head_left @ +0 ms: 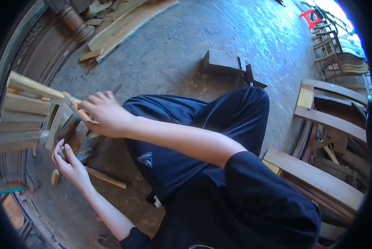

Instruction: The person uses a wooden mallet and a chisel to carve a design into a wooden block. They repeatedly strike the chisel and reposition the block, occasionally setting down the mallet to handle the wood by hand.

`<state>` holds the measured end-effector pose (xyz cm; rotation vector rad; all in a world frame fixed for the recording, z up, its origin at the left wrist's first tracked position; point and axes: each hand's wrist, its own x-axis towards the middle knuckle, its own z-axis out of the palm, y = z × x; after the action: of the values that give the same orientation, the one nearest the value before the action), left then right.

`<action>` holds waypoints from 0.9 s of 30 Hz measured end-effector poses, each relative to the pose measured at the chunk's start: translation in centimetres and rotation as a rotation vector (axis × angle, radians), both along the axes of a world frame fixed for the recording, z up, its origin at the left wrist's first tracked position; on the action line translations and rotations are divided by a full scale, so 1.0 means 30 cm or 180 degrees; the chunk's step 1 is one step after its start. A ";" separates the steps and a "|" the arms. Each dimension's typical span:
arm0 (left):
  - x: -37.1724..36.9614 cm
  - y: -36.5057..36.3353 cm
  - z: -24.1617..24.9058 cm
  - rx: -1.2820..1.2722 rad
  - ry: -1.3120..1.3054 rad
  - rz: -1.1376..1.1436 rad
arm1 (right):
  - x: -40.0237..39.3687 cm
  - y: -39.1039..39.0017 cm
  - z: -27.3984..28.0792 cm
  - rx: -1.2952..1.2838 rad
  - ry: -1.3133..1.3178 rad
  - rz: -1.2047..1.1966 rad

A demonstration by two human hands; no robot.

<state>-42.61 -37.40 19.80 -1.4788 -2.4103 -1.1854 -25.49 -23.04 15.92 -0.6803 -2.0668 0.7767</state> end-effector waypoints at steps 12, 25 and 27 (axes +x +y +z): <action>0.783 0.605 -0.152 -0.0277 -0.4364 -0.1809 | 0.918 0.112 -0.085 -0.2094 -0.0109 -0.0808; 0.980 0.772 -0.425 -0.1192 -0.5296 -0.1421 | 1.725 0.384 -0.239 -0.1152 -0.1921 -0.3024; 0.930 0.792 -0.498 -0.1235 -0.5232 -0.1616 | 1.877 0.386 -0.369 -0.1536 -0.2875 -0.3118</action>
<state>-14.70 -13.63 4.85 -1.4005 -3.2442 -3.1252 30.81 -11.45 4.83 -2.4110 -1.8306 0.3711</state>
